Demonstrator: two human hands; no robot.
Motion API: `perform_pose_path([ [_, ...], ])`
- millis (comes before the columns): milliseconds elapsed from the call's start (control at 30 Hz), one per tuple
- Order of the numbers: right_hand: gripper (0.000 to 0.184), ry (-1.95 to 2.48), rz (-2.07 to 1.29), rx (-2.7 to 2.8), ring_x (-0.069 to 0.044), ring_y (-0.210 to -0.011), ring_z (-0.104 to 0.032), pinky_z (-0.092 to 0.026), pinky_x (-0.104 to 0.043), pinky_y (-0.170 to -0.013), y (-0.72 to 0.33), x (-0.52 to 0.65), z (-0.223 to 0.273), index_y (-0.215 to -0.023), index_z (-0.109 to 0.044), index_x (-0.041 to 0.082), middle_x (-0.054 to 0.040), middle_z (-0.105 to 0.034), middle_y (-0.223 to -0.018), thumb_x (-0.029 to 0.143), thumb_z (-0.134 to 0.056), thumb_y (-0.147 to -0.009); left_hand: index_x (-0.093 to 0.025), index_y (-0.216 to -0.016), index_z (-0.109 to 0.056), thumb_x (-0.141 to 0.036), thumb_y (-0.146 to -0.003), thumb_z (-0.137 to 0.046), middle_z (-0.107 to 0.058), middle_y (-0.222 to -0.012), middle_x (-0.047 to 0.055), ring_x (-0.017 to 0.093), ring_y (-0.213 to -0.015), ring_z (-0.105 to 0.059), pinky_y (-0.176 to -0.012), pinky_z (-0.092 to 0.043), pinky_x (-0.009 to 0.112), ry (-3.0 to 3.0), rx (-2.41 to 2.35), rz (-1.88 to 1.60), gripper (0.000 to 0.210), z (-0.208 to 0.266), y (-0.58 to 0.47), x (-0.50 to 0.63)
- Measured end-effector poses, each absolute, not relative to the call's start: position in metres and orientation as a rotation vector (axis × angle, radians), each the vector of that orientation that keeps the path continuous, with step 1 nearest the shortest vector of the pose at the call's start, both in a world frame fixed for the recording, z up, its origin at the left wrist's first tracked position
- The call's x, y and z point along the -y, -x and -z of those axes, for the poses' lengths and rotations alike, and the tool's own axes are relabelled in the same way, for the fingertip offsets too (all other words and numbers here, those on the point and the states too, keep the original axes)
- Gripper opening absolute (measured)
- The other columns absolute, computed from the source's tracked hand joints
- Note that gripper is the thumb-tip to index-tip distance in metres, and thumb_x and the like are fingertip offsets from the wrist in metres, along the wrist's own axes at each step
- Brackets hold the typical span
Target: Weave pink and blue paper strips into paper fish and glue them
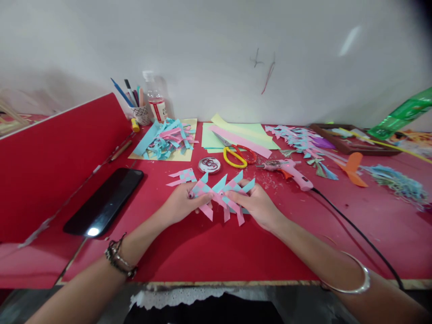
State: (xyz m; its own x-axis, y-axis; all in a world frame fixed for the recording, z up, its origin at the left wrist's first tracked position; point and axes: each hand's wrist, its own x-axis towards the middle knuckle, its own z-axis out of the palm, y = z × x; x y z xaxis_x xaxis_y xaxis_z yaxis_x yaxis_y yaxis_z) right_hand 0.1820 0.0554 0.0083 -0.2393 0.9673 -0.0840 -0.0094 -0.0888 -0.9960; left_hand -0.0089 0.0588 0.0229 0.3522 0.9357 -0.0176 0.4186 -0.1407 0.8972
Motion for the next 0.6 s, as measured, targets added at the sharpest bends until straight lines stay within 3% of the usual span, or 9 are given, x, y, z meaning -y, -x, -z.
perform_pose_path([
  [167, 0.024, 1.161, -1.477, 1.373, -0.013, -0.070, -0.060, -0.046, -0.026, -0.066, -0.1837, -0.0563, -0.0098, -0.079, -0.063, 0.019, -0.0004, -0.066, -0.079, 0.035, -0.068, -0.062, -0.014, -0.067, -0.061, -0.042, -0.072, -0.054, -0.065, -0.064, 0.000, 0.011, -0.057, -0.056, -0.053, -0.042, 0.019, -1.708, -1.210, -0.725, 0.029, -0.0223, 0.0099, -0.0596],
  [333, 0.019, 1.225, -1.449, 1.423, -0.012, -0.061, -0.059, -0.047, -0.026, -0.062, -0.1844, -0.0574, -0.0081, -0.065, -0.063, 0.018, 0.0014, -0.064, -0.063, 0.036, -0.068, -0.062, -0.014, -0.065, -0.061, -0.042, -0.071, -0.055, -0.065, -0.063, 0.000, 0.011, -0.057, -0.055, -0.055, -0.043, 0.019, -1.703, -1.199, -0.749, 0.029, -0.0214, 0.0118, -0.0606],
  [600, 0.018, 1.160, -1.513, 1.385, -0.014, -0.076, -0.063, -0.049, -0.027, -0.071, -0.1827, -0.0567, -0.0089, -0.076, -0.067, 0.021, -0.0001, -0.068, -0.080, 0.033, -0.068, -0.062, -0.014, -0.064, -0.060, -0.043, -0.072, -0.054, -0.060, -0.059, -0.001, 0.007, -0.050, -0.049, -0.048, -0.038, 0.017, -1.730, -1.161, -0.740, 0.030, -0.0188, 0.0125, -0.0616],
])
